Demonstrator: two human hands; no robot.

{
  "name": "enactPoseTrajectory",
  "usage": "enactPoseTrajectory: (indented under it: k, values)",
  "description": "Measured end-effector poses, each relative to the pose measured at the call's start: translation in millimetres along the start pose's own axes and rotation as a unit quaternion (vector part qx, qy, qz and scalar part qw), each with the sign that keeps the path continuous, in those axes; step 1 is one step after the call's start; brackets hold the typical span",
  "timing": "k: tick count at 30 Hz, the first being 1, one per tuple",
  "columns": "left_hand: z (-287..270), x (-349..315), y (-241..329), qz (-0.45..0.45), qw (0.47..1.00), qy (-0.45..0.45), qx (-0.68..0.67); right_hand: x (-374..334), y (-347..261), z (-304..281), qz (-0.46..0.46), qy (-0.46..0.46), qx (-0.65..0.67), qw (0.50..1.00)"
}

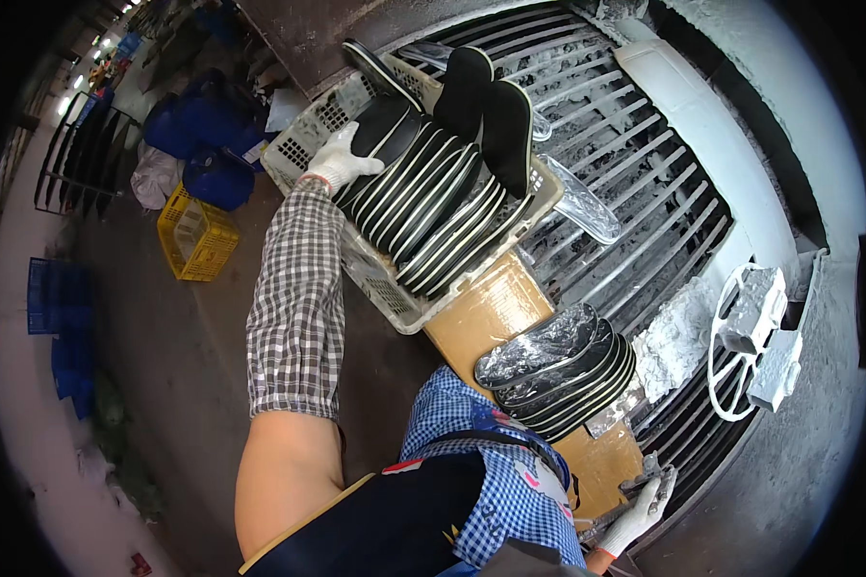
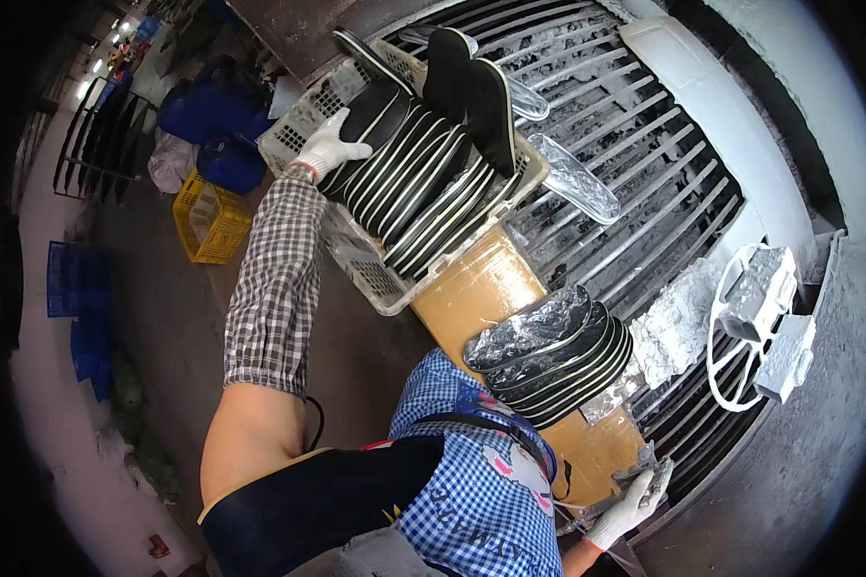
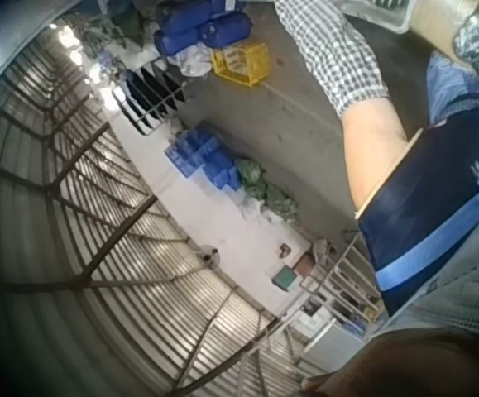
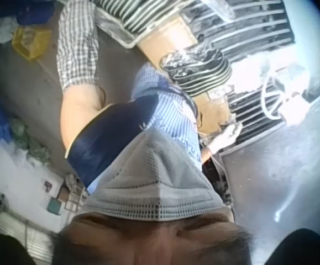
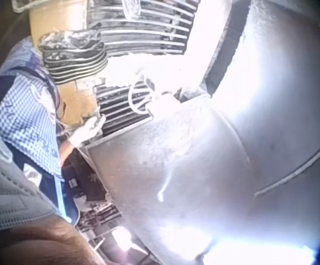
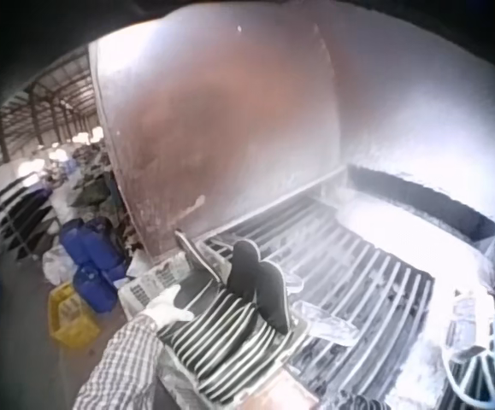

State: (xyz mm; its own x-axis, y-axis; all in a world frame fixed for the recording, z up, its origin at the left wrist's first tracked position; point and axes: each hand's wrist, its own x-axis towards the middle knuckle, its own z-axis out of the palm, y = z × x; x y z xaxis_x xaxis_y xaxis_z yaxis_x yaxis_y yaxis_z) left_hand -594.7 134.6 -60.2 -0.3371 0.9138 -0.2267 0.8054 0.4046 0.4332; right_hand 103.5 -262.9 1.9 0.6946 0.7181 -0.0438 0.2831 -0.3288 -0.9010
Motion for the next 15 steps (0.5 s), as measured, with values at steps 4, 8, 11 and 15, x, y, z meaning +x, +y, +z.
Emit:
enactPoseTrajectory:
  k: [4,8,11,15]
  values:
    - [-2,-13,25,-0.038,0.989,-0.004,0.145,0,-21,10,0.008,-0.018,-0.034,0.999]
    - [-6,-12,29,-0.019,0.988,-0.022,0.15,3,-13,3,-0.009,-0.02,-0.064,0.998]
    - [1,-22,34,0.002,0.982,-0.002,0.187,5,-15,7,-0.008,-0.017,-0.054,0.998]
    - [-4,-23,21,0.066,0.994,0.03,0.087,7,-12,10,-0.008,-0.014,-0.045,0.999]
